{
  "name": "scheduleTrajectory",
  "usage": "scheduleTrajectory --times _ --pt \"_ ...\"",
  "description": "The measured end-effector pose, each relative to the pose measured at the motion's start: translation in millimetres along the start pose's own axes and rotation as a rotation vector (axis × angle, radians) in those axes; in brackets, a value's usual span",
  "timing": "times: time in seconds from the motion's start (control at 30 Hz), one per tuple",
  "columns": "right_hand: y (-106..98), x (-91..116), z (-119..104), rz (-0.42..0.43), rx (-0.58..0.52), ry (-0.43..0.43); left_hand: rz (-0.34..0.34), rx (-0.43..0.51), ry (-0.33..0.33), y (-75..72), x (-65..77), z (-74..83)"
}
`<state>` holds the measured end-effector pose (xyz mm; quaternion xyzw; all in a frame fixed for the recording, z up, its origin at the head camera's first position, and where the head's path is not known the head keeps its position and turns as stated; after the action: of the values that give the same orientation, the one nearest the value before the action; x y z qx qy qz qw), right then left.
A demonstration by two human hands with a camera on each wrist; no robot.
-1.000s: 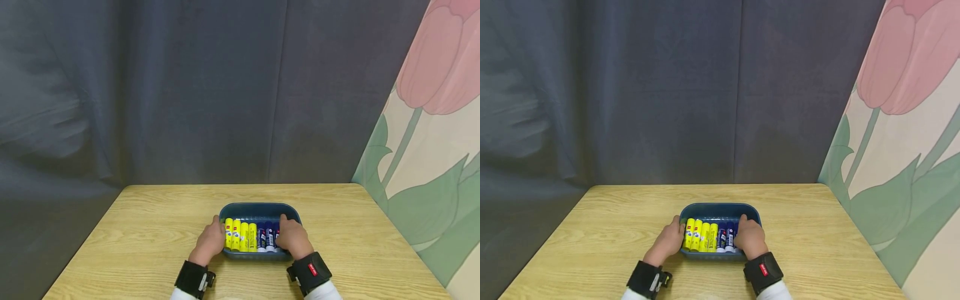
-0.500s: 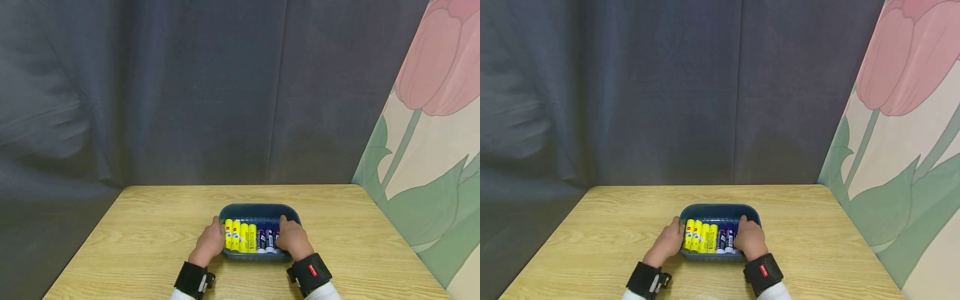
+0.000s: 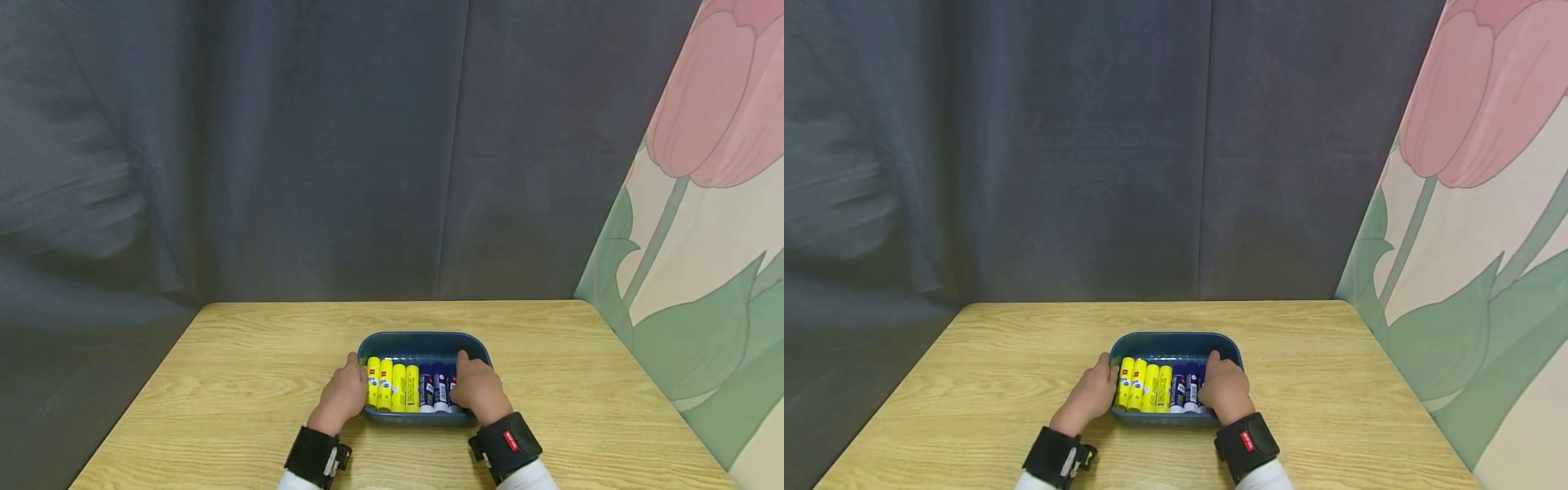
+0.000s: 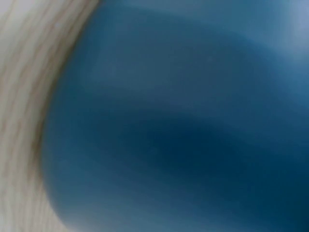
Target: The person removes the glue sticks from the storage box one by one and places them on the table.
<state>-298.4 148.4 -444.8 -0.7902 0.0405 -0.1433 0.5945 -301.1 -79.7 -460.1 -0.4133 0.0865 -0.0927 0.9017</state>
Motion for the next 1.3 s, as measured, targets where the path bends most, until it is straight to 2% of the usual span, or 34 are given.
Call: scheduleTrajectory --times 0.6,0.97,1.3 --pt "-1.3 2.4 1.7 0.003 -0.006 -0.011 -0.007 0.008 0.018 0.6 2.0 2.3" --pt "-1.3 2.3 1.4 -0.006 0.001 -0.009 -0.012 0.003 0.000 0.3 2.2 2.5" --pt "0.2 1.8 1.2 0.000 0.001 -0.011 -0.005 -0.005 0.022 1.0 1.6 2.1"
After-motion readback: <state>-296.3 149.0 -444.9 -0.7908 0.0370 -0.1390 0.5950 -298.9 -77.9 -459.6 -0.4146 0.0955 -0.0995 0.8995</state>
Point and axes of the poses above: each hand's wrist, its own x-axis away from the middle knuckle, its own y-axis out of the palm, z = x × y, the point moved 7 cm from there along -x, towards the middle knuckle, and after that the axes turned 13 degrees about y, right-handed, at the moved point
